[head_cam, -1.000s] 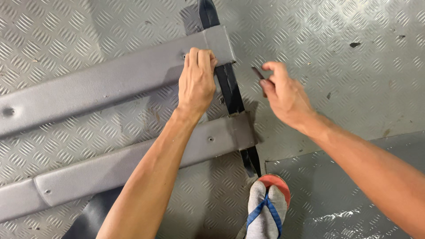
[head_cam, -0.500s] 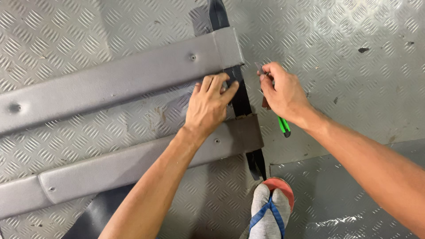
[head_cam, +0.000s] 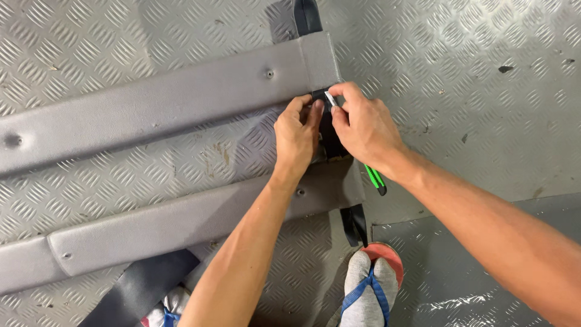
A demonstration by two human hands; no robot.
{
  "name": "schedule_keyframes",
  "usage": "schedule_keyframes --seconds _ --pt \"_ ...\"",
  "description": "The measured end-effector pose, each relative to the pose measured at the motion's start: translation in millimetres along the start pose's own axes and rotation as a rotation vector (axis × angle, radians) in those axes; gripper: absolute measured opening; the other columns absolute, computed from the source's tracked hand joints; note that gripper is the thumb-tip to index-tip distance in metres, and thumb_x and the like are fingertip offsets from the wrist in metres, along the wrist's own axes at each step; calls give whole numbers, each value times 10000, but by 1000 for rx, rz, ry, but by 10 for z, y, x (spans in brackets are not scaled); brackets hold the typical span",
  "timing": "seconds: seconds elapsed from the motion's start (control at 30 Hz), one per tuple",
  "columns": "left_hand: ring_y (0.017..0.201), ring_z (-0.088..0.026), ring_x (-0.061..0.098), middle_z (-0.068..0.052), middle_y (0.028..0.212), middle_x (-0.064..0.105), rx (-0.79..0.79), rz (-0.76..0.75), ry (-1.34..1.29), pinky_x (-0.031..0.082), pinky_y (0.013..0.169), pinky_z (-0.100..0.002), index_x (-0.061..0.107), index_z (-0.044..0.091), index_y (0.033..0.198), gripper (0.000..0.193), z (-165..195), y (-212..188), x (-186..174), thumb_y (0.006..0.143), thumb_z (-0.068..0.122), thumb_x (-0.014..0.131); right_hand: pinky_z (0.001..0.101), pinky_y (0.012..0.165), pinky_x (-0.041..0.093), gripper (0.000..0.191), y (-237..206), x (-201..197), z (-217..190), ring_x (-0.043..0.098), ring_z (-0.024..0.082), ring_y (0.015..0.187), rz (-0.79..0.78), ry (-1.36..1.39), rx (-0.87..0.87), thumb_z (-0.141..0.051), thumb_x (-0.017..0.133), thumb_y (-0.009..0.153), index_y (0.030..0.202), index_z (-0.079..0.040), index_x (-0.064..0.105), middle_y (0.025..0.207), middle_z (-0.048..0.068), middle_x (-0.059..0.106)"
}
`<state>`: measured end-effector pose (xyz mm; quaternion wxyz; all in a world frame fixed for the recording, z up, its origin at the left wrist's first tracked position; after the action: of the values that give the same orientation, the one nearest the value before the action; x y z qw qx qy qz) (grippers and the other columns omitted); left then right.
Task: The person applies adhesive and wraps black fabric around the joints of gray padded furniture rails, using a utility knife to trim excess material.
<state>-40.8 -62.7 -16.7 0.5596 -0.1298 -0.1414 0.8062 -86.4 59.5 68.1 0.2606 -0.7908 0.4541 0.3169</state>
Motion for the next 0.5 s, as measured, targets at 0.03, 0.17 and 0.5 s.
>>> schedule_keyframes --seconds 0.03,0.17,0.5 --pt "600 -85 538 -56 731 684 61 20 20 477 551 -287 706 -12 1144 287 23 -15 -2 984 225 678 479 570 483 245 -1 15 0 662 361 606 3 3 -3 -71 604 979 1211 -2 568 682 167 671" --pt "603 -83 532 -52 748 684 67 20 22 478 552 -281 697 -14 1182 308 -9 -41 -4 993 228 670 473 547 476 261 -23 37 18 652 351 578 2 -16 51 -67 605 972 1215 14 559 664 166 657" --pt "734 -98 655 -83 869 765 69 -5 -11 550 692 -280 694 -9 1185 312 -26 -30 12 1001 240 650 439 501 449 268 -16 11 -36 615 294 508 12 -12 59 -53 606 991 1238 31 547 625 144 626"
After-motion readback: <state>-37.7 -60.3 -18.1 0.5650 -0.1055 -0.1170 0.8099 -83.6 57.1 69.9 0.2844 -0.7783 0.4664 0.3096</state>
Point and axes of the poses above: each hand's wrist, its own y-axis towards the middle knuckle, its own x-axis out of the palm, z = x × y, the point moved 5 cm from there along y, towards the middle knuckle
